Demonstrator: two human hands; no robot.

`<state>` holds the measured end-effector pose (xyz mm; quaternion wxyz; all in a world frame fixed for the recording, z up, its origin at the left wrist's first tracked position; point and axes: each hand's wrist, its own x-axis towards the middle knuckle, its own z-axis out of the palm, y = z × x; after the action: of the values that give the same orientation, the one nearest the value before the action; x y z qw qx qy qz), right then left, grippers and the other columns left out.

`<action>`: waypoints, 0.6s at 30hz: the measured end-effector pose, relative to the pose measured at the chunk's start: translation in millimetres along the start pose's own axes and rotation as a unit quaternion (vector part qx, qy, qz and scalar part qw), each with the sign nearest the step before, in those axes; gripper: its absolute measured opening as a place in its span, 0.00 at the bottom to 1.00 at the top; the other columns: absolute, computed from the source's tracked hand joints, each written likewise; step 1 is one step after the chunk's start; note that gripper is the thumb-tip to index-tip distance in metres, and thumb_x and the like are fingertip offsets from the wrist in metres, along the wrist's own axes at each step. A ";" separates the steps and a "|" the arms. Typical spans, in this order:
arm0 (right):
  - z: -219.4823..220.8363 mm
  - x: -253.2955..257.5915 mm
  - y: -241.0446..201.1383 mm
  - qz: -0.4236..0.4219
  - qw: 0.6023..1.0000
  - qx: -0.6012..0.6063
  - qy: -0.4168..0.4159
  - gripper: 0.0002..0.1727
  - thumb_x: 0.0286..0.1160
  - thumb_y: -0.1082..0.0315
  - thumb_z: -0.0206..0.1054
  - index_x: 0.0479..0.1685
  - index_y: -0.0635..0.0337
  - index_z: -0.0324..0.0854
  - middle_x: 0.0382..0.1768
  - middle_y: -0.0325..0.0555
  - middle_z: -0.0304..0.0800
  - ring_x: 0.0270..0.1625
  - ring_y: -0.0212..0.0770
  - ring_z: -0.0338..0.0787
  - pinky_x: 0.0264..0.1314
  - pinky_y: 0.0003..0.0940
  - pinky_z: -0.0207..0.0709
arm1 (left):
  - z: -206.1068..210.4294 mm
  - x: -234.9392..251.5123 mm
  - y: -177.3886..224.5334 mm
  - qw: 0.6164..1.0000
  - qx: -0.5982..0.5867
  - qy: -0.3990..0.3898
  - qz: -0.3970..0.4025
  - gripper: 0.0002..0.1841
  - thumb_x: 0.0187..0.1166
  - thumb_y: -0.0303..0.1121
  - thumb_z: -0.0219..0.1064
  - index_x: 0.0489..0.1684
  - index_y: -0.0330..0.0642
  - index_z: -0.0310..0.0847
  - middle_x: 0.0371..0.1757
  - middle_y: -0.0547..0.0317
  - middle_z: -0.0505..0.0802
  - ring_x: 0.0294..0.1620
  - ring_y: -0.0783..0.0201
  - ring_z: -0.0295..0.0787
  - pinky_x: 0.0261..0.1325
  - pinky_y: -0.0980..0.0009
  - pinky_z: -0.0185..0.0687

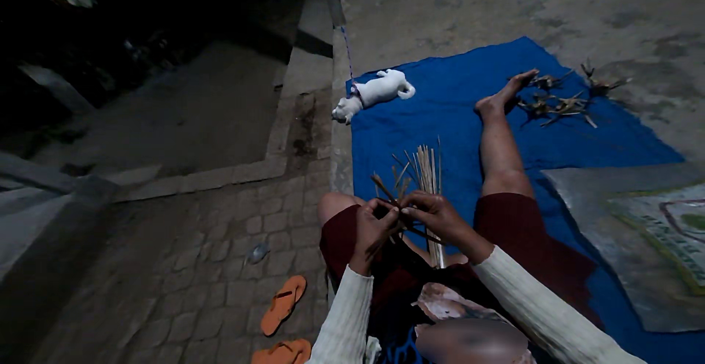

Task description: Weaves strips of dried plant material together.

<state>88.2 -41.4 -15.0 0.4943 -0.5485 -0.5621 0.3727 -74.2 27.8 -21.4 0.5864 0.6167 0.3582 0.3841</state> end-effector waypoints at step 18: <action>4.6 1.6 -0.5 0.117 0.963 0.231 0.067 0.06 0.71 0.79 0.67 0.44 0.64 0.81 0.34 0.40 0.87 0.34 0.32 0.87 0.40 0.29 0.85 | -0.9 -11.4 -9.7 0.992 -0.059 -0.050 0.099 0.03 0.71 0.20 0.71 0.38 0.31 0.88 0.36 0.60 0.93 0.39 0.74 0.89 0.49 0.75 0.87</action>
<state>83.8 -39.3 -15.3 0.5972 -0.5050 -0.3578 0.5103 -80.1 18.6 -31.7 0.5982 0.6321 0.2425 0.4288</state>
